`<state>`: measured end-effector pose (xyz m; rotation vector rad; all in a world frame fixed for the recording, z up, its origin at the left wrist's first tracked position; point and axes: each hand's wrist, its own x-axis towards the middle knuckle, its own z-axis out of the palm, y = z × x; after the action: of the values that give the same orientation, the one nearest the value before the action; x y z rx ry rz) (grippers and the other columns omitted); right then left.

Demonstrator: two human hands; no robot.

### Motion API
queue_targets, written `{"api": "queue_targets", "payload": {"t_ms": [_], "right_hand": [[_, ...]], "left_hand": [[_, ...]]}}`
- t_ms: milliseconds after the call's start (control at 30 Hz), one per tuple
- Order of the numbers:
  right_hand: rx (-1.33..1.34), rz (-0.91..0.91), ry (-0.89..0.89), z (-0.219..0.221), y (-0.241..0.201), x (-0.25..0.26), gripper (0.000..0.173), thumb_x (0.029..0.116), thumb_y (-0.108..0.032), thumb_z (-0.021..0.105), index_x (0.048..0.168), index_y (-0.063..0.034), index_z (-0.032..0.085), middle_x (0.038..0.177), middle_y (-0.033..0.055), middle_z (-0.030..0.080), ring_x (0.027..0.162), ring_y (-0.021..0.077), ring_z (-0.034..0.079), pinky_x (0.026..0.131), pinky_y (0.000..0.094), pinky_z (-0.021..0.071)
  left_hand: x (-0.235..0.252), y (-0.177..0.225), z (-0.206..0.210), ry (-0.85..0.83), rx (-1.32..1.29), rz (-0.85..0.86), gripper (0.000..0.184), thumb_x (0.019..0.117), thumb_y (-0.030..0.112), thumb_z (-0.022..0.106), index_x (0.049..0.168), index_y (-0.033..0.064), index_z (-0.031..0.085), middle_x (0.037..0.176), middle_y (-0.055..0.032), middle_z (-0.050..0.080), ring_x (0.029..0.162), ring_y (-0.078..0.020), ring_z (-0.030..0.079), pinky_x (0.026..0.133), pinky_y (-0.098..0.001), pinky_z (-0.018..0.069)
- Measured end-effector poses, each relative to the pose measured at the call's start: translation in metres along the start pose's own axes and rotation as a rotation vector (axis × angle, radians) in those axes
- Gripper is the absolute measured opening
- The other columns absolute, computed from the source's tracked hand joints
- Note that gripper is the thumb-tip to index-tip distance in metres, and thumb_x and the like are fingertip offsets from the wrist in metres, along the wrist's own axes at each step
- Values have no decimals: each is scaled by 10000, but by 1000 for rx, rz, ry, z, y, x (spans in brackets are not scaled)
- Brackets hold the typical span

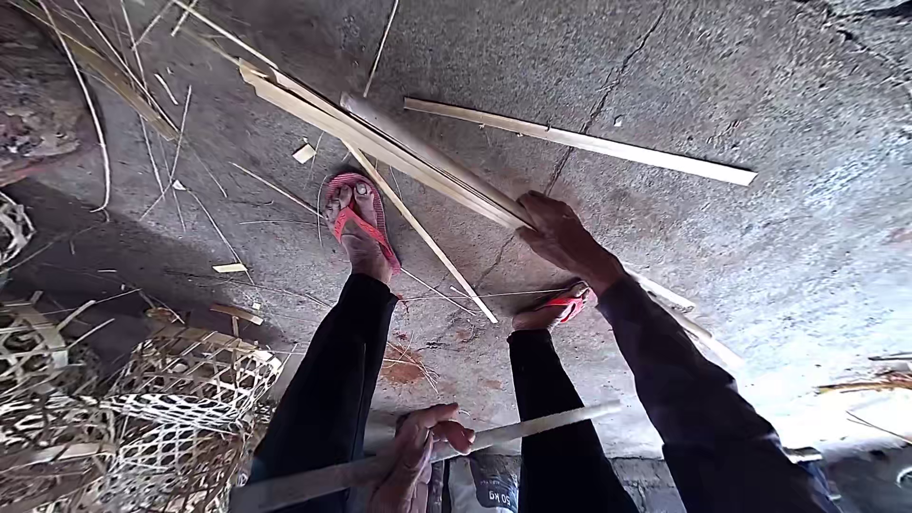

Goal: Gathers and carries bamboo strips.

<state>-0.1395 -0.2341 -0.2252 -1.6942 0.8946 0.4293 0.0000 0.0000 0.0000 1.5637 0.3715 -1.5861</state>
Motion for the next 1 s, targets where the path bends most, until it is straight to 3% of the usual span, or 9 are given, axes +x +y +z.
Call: {"api": "queue_targets", "payload": {"t_ms": [100, 167, 333, 400, 467, 533, 633, 767, 1000], "right_hand": [[225, 6, -86, -21, -9, -47, 192, 900, -69, 679, 1079, -30, 620, 816, 140, 625, 678, 255, 615, 572, 438, 509], [340, 39, -192, -32, -39, -68, 187, 865, -115, 700, 1041, -75, 648, 743, 54, 629, 611, 143, 604, 535, 342, 513], [350, -178, -372, 9, -124, -141, 257, 883, -76, 674, 1114, 35, 656, 955, 202, 682, 863, 345, 698, 713, 501, 573], [218, -254, -315, 34, -145, -155, 296, 876, -215, 702, 1085, -9, 658, 933, 168, 668, 830, 332, 701, 605, 452, 572], [205, -243, -483, 33, -152, -151, 464, 945, -416, 680, 1179, -16, 652, 1027, 187, 654, 936, 366, 678, 662, 490, 554], [222, -247, -521, 18, -144, -127, 510, 965, -491, 646, 1228, -55, 681, 1072, 169, 661, 976, 339, 668, 729, 498, 549], [305, -150, -175, -7, -103, -52, 303, 1030, -242, 581, 1189, -21, 716, 1028, 139, 713, 886, 236, 696, 788, 435, 577], [-85, -18, 237, -9, -35, 76, 319, 1018, -122, 542, 1260, 49, 662, 1164, 278, 656, 1072, 432, 655, 896, 548, 527], [-492, -57, 358, 22, -13, 176, 357, 989, -108, 550, 1286, 79, 614, 1405, 350, 525, 1283, 547, 509, 989, 629, 417]], "left_hand": [[5, 7, 0, 56, -112, -11, 416, 1077, 413, 429, 1242, 139, 696, 857, -19, 737, 823, -125, 724, 853, -288, 590], [9, 10, 1, 60, -223, 2, 423, 1032, 446, 518, 1246, 132, 705, 904, -40, 736, 820, -127, 713, 812, -271, 591], [12, 9, -5, -41, -372, 95, 765, 856, 401, 783, 1502, 114, 491, 1472, -146, 564, 1377, -305, 526, 1143, -461, 430], [12, 11, -5, 106, -346, 142, 721, 833, 367, 810, 1448, 95, 547, 1228, -140, 708, 1183, -297, 667, 1060, -448, 513], [14, 14, -2, 272, -336, 174, 519, 795, 252, 837, 1266, 100, 681, 875, -61, 747, 848, -200, 746, 873, -383, 613], [16, 17, -4, 296, -396, 188, 315, 823, 171, 782, 1127, 108, 729, 749, -41, 711, 704, -163, 722, 769, -358, 625], [17, 21, -10, 278, -467, 157, 210, 849, 156, 728, 1054, 115, 727, 714, -45, 685, 665, -166, 703, 722, -365, 618], [19, 19, -15, 215, -533, 146, 328, 832, 164, 778, 1144, 89, 708, 743, -65, 678, 680, -187, 703, 739, -386, 621], [16, 18, -19, 155, -620, 133, 399, 864, 173, 771, 1242, 84, 678, 797, -79, 695, 728, -199, 708, 792, -396, 608]]}}
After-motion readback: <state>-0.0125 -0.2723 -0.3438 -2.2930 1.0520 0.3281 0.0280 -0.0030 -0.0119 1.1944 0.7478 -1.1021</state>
